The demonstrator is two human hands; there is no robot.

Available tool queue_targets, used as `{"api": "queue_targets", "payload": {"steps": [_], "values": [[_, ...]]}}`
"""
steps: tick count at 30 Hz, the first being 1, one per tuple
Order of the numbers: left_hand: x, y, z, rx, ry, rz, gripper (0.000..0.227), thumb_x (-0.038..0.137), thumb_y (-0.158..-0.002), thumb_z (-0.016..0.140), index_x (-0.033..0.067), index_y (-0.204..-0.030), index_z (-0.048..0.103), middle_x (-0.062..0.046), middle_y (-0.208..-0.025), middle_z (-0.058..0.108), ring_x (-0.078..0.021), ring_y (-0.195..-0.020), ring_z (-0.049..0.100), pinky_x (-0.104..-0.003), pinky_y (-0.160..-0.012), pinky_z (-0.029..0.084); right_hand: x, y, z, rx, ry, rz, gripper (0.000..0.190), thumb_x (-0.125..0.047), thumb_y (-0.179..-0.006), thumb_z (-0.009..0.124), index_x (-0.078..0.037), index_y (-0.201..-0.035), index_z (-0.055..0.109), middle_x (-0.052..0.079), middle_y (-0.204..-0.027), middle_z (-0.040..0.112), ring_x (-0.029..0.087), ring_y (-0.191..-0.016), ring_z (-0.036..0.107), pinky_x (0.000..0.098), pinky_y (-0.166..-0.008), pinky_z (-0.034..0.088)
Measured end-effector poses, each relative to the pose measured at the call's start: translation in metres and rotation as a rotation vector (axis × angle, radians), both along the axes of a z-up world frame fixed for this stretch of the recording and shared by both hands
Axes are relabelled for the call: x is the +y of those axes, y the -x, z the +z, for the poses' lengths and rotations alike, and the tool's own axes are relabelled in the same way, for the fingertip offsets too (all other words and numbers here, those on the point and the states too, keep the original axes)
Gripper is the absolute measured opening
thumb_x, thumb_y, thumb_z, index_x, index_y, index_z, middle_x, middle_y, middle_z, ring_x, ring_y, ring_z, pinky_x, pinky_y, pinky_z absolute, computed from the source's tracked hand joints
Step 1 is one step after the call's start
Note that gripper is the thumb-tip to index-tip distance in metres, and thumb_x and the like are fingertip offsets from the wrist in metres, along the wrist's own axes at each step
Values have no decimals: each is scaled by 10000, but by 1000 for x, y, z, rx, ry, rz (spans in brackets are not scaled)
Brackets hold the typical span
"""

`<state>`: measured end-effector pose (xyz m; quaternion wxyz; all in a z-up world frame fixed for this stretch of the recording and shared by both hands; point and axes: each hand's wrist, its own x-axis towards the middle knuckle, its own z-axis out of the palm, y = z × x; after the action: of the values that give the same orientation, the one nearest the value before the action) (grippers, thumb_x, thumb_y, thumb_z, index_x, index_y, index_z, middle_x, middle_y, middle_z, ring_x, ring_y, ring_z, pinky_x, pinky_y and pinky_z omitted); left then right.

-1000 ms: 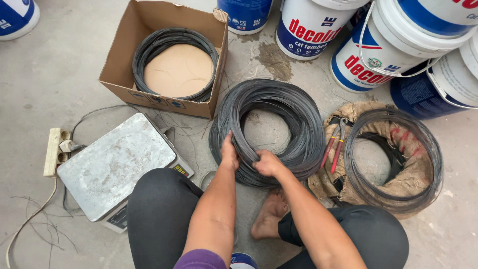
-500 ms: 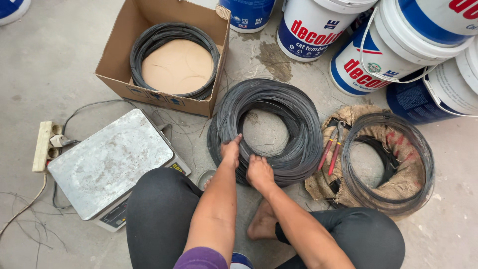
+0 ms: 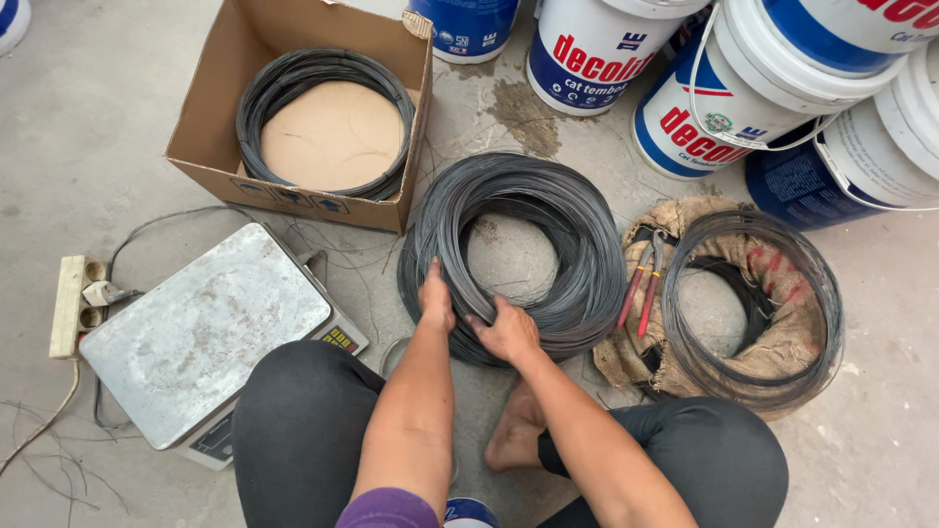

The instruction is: The person sits on the floor and weighs coils of black wire on a digital scale. They place a coil on the scale, adjust it, and then remove it to place it in a cardboard box. The person repeats this process with another coil.

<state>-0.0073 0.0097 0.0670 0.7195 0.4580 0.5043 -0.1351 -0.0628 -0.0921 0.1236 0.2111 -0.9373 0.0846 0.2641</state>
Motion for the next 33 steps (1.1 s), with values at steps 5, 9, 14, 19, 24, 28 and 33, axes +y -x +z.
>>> {"api": "queue_targets", "payload": {"steps": [5, 9, 14, 19, 24, 28, 33], "values": [[-2, -1, -17, -35, 22, 62, 843, 494, -745, 645, 11, -1353, 316, -221, -1405, 318, -350, -1306, 297, -454, -1063, 264, -3, -2, -16, 72, 20, -13, 567, -489, -677, 598, -188, -1153, 537, 141, -1122, 603, 320, -1100, 542, 421, -892, 455], [1, 2, -6, -130, 87, 114, 845, 387, -759, 667, 28, -1392, 237, -257, -1401, 296, -386, -1305, 279, -471, -1045, 279, -3, -6, -36, 79, 98, 83, 679, -430, -644, 677, -164, -1241, 493, 118, -1259, 492, 316, -1193, 453, 431, -952, 424], [0, -2, -75, -179, 153, 131, 675, 362, -775, 680, 60, -1290, 365, -241, -1288, 409, -406, -1189, 412, -526, -923, 371, 5, -8, -49, 89, 47, 85, 582, -386, -701, 603, -84, -1162, 414, 155, -1182, 518, 335, -1166, 467, 477, -945, 416], [-5, -3, -47, -196, 340, 203, 514, 352, -803, 647, 51, -1199, 517, -207, -1214, 524, -396, -1095, 514, -493, -853, 431, 5, -12, -41, 140, 13, 36, 536, -338, -716, 527, -108, -1165, 349, 180, -1118, 566, 361, -1113, 518, 487, -922, 423], [0, -13, -61, -54, 498, 264, 774, 763, -741, 386, 176, -1234, 488, -120, -1085, 516, -340, -1090, 506, -503, -919, 398, 3, -10, -53, 57, -27, 89, 481, -257, -744, 489, -156, -1206, 405, 190, -1093, 585, 386, -1074, 542, 486, -904, 434], [4, -1, 36, -137, 570, 329, 1033, 829, -593, 492, 162, -1368, 349, -150, -1348, 378, -330, -1257, 370, -463, -1019, 321, 3, -4, -41, 94, -58, 107, 582, -242, -772, 489, -180, -1316, 292, 202, -1161, 541, 386, -1125, 504, 485, -956, 404], [4, 5, -21, -130, 104, -173, 986, 413, -638, 805, 54, -1380, 264, -237, -1353, 363, -370, -1254, 365, -479, -1005, 349, -2, -10, -29, 144, -286, 18, 1010, -342, -583, 721, -117, -1416, 196, 227, -1357, 389, 366, -1258, 376, 448, -1080, 301]]}}
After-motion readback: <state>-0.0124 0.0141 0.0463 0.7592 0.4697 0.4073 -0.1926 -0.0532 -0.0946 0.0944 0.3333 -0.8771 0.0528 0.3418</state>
